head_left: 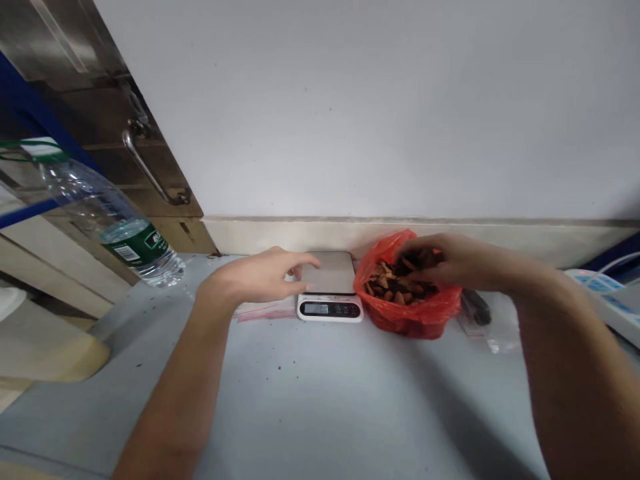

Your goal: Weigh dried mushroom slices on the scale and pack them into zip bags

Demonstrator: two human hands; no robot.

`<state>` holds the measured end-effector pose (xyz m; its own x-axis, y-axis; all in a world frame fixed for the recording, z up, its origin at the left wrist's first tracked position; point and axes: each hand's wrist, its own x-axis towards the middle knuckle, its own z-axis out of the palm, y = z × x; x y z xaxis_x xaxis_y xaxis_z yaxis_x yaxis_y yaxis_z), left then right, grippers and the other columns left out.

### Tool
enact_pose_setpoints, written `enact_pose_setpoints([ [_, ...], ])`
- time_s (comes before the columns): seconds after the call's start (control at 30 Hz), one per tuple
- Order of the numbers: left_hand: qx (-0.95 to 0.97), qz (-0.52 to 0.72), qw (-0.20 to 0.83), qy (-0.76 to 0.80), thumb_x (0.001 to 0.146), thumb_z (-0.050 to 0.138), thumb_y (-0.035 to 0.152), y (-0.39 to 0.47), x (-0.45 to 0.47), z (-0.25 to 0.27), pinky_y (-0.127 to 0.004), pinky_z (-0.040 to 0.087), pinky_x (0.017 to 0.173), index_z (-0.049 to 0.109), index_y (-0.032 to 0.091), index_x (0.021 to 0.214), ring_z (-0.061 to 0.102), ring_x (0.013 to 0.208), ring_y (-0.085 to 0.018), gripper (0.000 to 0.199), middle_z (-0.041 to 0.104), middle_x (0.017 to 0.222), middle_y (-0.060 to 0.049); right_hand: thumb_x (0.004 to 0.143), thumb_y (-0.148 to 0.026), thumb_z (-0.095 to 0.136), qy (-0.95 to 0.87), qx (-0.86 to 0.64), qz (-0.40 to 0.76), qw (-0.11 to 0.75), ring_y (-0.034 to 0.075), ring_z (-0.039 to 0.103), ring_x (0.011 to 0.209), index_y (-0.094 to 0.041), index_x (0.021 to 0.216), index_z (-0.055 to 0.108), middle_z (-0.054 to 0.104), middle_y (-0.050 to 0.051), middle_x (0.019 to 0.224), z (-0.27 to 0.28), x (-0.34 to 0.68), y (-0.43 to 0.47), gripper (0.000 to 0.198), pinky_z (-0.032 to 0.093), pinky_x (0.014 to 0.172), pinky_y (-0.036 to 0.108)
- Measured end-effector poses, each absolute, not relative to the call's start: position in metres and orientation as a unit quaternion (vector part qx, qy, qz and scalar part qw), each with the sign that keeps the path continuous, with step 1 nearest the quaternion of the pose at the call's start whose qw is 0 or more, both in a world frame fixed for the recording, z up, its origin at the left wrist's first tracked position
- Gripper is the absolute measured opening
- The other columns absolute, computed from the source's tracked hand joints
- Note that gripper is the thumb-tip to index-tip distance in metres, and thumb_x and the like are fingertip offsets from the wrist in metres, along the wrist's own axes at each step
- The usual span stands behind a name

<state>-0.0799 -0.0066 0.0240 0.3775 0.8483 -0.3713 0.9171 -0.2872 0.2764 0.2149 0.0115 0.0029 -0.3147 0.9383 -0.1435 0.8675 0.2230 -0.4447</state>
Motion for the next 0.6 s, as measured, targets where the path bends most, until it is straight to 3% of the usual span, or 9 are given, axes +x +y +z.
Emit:
enact_pose_setpoints([
  [0.17,0.763,-0.090,0.214,0.603,0.098,0.052,0.049,0.001,-0.102,0.022,-0.033,0.048,0.096,0.048,0.035,0.153,0.065,0.121,-0.025,0.057,0.067,0.140,-0.005,0.080,-0.023,0.064,-0.807,-0.524,0.234,0.140,0.022,0.074,0.093,-0.026,0.102,0.075,0.080,0.001,0.105,0.017,0.176,0.010,0.025,0.057,0.078,0.029],
  [0.3,0.746,-0.114,0.214,0.620,0.097,0.050,0.048,0.006,-0.111,0.019,-0.032,0.049,0.096,0.045,0.035,0.156,0.066,0.119,-0.025,0.060,0.068,0.141,-0.005,0.079,-0.018,0.071,-0.809,-0.519,0.255,0.106,0.018,0.071,0.084,-0.024,0.098,0.073,0.078,-0.001,0.093,0.009,0.128,0.022,0.020,0.053,0.073,0.025],
  [0.4,0.743,-0.121,0.218,0.621,0.096,0.051,0.050,0.008,-0.114,0.016,-0.032,0.048,0.097,0.044,0.035,0.157,0.066,0.120,-0.026,0.063,0.067,0.144,-0.005,0.081,-0.007,0.063,-0.813,-0.498,0.296,0.061,0.016,0.068,0.077,-0.021,0.094,0.073,0.077,0.000,0.087,-0.008,0.108,0.034,0.022,0.049,0.065,0.023],
  [0.5,0.747,-0.117,0.221,0.617,0.096,0.051,0.051,0.010,-0.114,0.013,-0.033,0.049,0.097,0.044,0.037,0.156,0.066,0.120,-0.026,0.062,0.066,0.145,-0.005,0.083,-0.006,0.061,-0.810,-0.493,0.314,0.039,0.018,0.070,0.082,-0.019,0.102,0.075,0.079,0.004,0.096,-0.022,0.103,0.041,0.027,0.050,0.067,0.024],
  [0.6,0.745,-0.120,0.230,0.615,0.096,0.052,0.051,0.011,-0.112,0.012,-0.035,0.049,0.096,0.043,0.039,0.156,0.066,0.119,-0.025,0.061,0.066,0.145,-0.005,0.086,-0.010,0.064,-0.811,-0.499,0.305,0.031,0.021,0.073,0.098,-0.022,0.121,0.074,0.079,0.005,0.114,-0.024,0.107,0.043,0.038,0.054,0.080,0.026],
])
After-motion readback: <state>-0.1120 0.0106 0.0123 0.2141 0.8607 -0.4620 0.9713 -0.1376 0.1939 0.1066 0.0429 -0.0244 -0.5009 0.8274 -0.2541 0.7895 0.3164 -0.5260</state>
